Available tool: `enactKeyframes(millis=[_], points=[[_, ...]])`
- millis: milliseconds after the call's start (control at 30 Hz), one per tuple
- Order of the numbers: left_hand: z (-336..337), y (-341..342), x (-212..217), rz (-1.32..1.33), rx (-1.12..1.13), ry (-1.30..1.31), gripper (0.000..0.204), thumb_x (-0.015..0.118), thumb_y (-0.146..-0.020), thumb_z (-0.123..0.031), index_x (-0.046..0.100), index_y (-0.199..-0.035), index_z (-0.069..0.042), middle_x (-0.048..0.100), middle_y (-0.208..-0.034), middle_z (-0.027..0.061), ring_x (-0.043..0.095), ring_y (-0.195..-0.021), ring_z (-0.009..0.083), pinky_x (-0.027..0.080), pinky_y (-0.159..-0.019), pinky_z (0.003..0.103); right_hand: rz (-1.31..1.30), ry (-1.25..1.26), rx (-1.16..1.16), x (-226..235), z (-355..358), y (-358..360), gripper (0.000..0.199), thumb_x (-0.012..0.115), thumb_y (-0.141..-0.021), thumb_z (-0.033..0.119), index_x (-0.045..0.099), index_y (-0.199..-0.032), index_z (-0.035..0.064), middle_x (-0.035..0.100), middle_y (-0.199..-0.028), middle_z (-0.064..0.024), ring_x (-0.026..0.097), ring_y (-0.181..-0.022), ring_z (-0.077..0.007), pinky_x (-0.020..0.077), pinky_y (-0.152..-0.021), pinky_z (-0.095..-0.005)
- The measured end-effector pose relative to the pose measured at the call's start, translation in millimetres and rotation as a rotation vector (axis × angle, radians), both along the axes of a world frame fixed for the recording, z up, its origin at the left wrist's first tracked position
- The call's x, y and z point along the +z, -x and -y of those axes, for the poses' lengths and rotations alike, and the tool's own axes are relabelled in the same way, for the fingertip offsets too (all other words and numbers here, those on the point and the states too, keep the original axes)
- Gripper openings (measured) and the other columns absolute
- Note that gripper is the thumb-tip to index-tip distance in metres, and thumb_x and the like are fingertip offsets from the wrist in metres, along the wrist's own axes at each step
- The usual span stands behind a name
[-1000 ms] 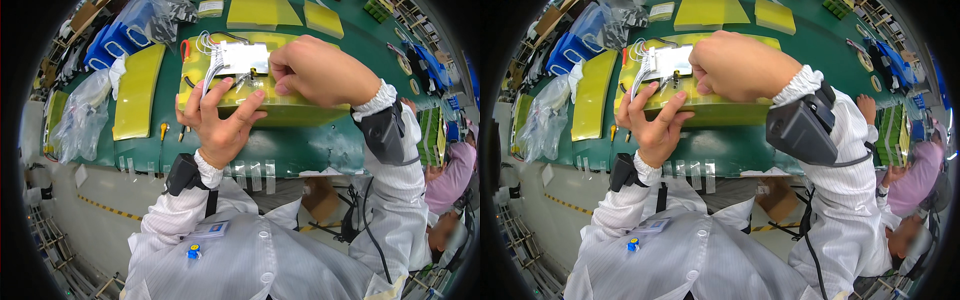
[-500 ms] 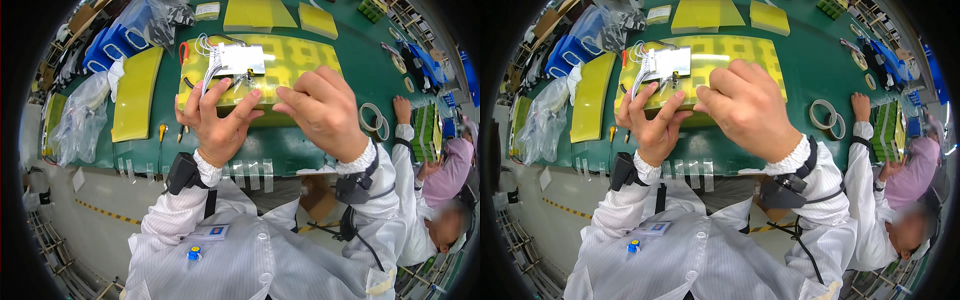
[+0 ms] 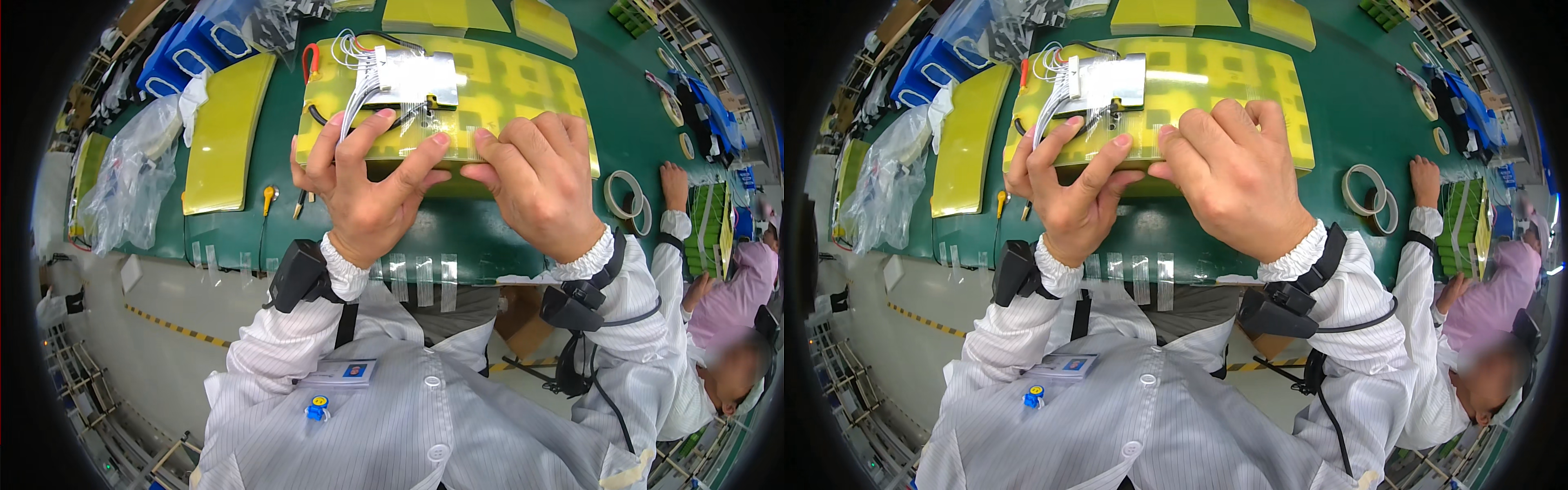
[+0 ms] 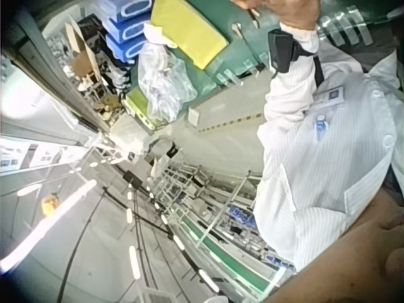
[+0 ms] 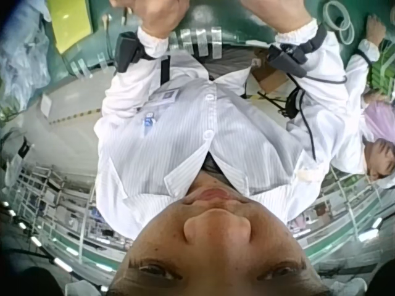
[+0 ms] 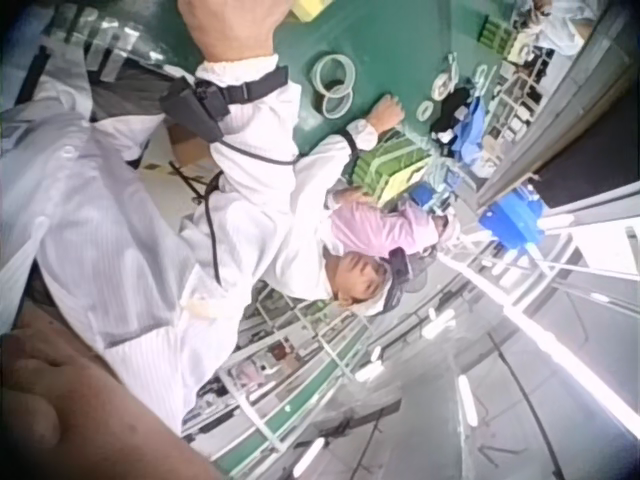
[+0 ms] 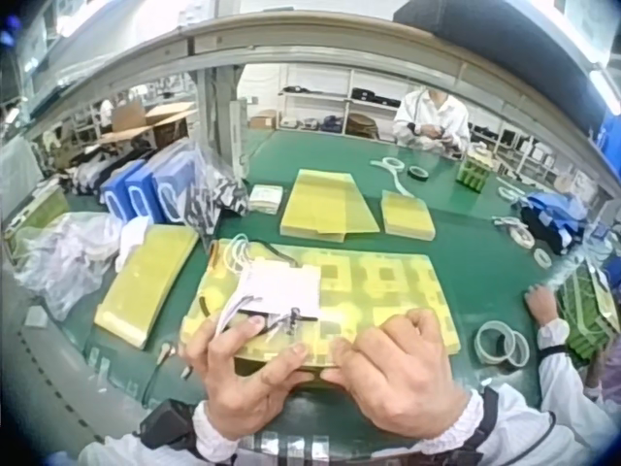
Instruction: Using a multimeter to test voltage on a large battery pack and applying insulation tape.
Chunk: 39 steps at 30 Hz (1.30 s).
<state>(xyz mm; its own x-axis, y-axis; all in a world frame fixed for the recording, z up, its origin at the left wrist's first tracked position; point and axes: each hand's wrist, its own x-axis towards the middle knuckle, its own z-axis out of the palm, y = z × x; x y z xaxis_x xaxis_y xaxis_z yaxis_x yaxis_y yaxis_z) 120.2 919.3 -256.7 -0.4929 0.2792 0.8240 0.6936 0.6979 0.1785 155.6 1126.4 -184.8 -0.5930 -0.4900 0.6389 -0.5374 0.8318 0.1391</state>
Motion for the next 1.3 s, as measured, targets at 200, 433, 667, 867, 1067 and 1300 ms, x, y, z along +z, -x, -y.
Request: enactKeyframes(millis=[200, 433, 667, 867, 1067, 1300], points=[[-1, 3, -6, 0.004, 0.011, -0.031, 0.038, 0.083, -0.075, -0.044, 0.075, -0.112, -0.045, 0.057, -0.129, -0.002, 0.037, -0.131, 0.028, 0.015, -0.11, 0.054, 0.061, -0.008, -0.062, 0, 2, -2, 0.031, 0.074, -0.079, 0.029, 0.065, -0.1, 0.0086, 0.059, -0.093, -0.0015, 0.057, -0.083, -0.0215, 0.0394, -0.074, -0.0401], [0, 0, -1, -0.017, -0.002, -0.016, 0.038, 0.085, -0.075, -0.036, 0.078, -0.113, -0.032, 0.057, -0.132, 0.0005, 0.035, -0.131, 0.0306, 0.026, -0.109, 0.043, 0.112, -0.011, -0.101, 2, 7, -2, 0.031, 0.076, -0.075, 0.03, 0.061, -0.095, 0.0115, 0.057, -0.091, -0.0013, 0.055, -0.083, -0.0218, 0.0383, -0.074, -0.0403], [-2, 2, -3, -0.026, 0.003, -0.036, 0.038, 0.084, -0.074, -0.039, 0.077, -0.111, -0.038, 0.057, -0.132, -0.0013, 0.037, -0.131, 0.03, 0.024, -0.107, 0.044, -0.005, -0.006, -0.032, -1, 8, -4, 0.037, 0.08, -0.071, 0.024, 0.07, -0.104, 0.0103, 0.056, -0.084, 0.0003, 0.054, -0.078, -0.0212, 0.0385, -0.074, -0.0384], [-1, 2, -4, -0.03, 0.029, -0.039, 0.037, 0.083, -0.075, -0.042, 0.077, -0.111, -0.039, 0.057, -0.132, -0.0018, 0.036, -0.131, 0.0296, 0.023, -0.108, 0.044, 0.072, 0.118, -0.018, 2, 15, -5, 0.04, 0.084, -0.065, 0.014, 0.073, -0.103, 0.0057, 0.055, -0.08, 0.0, 0.054, -0.075, -0.0204, 0.0385, -0.074, -0.0379], [-2, 0, -3, -0.02, 0.016, -0.047, 0.036, 0.082, -0.075, -0.042, 0.077, -0.11, -0.039, 0.056, -0.132, -0.0018, 0.035, -0.131, 0.0292, 0.023, -0.108, 0.044, 0.079, 0.142, -0.023, 2, 15, -6, 0.036, 0.084, -0.065, 0.015, 0.074, -0.099, 0.0066, 0.057, -0.079, 0.0009, 0.054, -0.075, -0.0206, 0.0375, -0.075, -0.0377], [-2, 1, -7, -0.035, 0.036, -0.062, 0.038, 0.08, -0.074, -0.048, 0.073, -0.112, -0.046, 0.058, -0.127, -0.0034, 0.039, -0.13, 0.0259, 0.017, -0.109, 0.057, 0.204, 0.08, -0.133, 21, 15, -8, 0.033, 0.084, -0.067, 0.021, 0.074, -0.098, 0.0125, 0.058, -0.082, 0.0025, 0.054, -0.08, -0.0202, 0.0361, -0.077, -0.0387]])
